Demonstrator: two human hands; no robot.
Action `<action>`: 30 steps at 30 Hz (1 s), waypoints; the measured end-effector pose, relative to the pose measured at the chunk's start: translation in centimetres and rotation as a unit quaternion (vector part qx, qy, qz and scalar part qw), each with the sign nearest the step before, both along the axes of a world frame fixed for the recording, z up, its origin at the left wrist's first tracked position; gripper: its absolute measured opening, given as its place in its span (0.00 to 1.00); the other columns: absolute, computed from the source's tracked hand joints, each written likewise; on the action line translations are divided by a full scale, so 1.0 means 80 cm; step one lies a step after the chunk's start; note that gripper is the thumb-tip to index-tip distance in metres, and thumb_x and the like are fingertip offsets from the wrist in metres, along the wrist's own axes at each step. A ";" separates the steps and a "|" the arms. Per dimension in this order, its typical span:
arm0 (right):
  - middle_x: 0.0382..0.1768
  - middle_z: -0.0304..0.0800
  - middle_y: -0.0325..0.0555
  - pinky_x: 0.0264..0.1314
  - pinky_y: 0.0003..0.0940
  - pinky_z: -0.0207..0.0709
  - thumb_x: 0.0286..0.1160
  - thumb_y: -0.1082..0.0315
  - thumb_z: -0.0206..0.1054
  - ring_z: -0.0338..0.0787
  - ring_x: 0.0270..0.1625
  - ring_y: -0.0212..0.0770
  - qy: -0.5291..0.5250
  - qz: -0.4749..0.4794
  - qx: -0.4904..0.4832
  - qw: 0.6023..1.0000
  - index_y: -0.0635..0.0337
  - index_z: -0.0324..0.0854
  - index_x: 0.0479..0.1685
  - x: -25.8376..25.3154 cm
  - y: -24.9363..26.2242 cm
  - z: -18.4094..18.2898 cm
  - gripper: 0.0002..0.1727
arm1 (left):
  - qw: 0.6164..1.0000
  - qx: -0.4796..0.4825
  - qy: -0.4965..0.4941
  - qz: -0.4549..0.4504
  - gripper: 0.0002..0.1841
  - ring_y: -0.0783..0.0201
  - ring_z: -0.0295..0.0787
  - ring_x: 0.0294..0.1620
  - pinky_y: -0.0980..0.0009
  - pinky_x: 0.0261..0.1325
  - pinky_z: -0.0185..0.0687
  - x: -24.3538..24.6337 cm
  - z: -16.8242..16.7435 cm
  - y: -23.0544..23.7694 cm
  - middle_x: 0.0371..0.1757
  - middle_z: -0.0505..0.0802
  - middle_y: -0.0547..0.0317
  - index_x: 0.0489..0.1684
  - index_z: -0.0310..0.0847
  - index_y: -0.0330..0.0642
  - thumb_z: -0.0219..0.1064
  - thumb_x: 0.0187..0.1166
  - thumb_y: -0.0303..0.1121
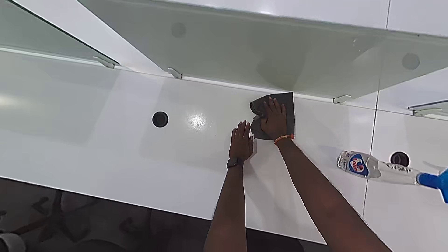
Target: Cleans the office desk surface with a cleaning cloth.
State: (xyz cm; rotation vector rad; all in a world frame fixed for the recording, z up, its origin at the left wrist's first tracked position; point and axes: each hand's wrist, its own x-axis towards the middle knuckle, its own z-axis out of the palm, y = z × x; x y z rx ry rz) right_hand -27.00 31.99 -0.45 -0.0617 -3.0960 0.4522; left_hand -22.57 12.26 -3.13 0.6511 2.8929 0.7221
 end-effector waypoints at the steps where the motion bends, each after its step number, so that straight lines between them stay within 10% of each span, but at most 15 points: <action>1: 0.96 0.49 0.44 0.93 0.67 0.37 0.74 0.59 0.57 0.42 0.97 0.52 -0.001 0.009 -0.007 1.000 0.54 0.64 0.89 0.014 -0.006 0.006 0.37 | 0.999 0.036 0.012 0.004 0.33 0.54 0.46 0.97 0.49 0.94 0.43 0.002 -0.003 -0.001 0.94 0.60 0.50 0.93 0.53 0.39 0.39 0.89 0.44; 7: 0.93 0.59 0.40 0.94 0.64 0.38 0.67 0.62 0.61 0.50 0.96 0.48 -0.032 0.090 -0.048 0.994 0.48 0.72 0.85 0.117 -0.057 -0.008 0.37 | 0.973 0.212 0.012 0.092 0.33 0.52 0.53 0.95 0.57 0.94 0.53 0.050 0.015 -0.026 0.93 0.60 0.40 0.90 0.54 0.29 0.43 0.88 0.42; 18: 0.89 0.67 0.40 0.89 0.64 0.50 0.67 0.56 0.55 0.62 0.92 0.50 -0.048 0.321 -0.031 0.945 0.45 0.76 0.81 0.425 -0.076 0.004 0.34 | 0.947 0.240 -0.071 0.203 0.25 0.51 0.68 0.88 0.57 0.89 0.65 0.476 0.048 -0.174 0.83 0.77 0.36 0.76 0.76 0.29 0.51 0.88 0.38; 26: 0.91 0.62 0.38 0.90 0.66 0.49 0.63 0.59 0.71 0.58 0.94 0.52 -0.188 0.593 -0.037 0.782 0.40 0.70 0.86 0.308 -0.112 0.024 0.41 | 0.953 0.133 -0.064 0.266 0.28 0.49 0.60 0.92 0.48 0.93 0.54 0.501 0.008 -0.288 0.88 0.72 0.41 0.83 0.70 0.31 0.46 0.90 0.40; 30: 0.90 0.65 0.41 0.90 0.69 0.47 0.59 0.66 0.69 0.58 0.93 0.52 -0.164 0.534 -0.001 0.830 0.40 0.73 0.84 0.181 -0.115 0.024 0.41 | 0.942 0.128 -0.063 0.304 0.28 0.52 0.61 0.92 0.51 0.93 0.55 0.516 0.008 -0.300 0.88 0.73 0.46 0.83 0.69 0.33 0.47 0.89 0.40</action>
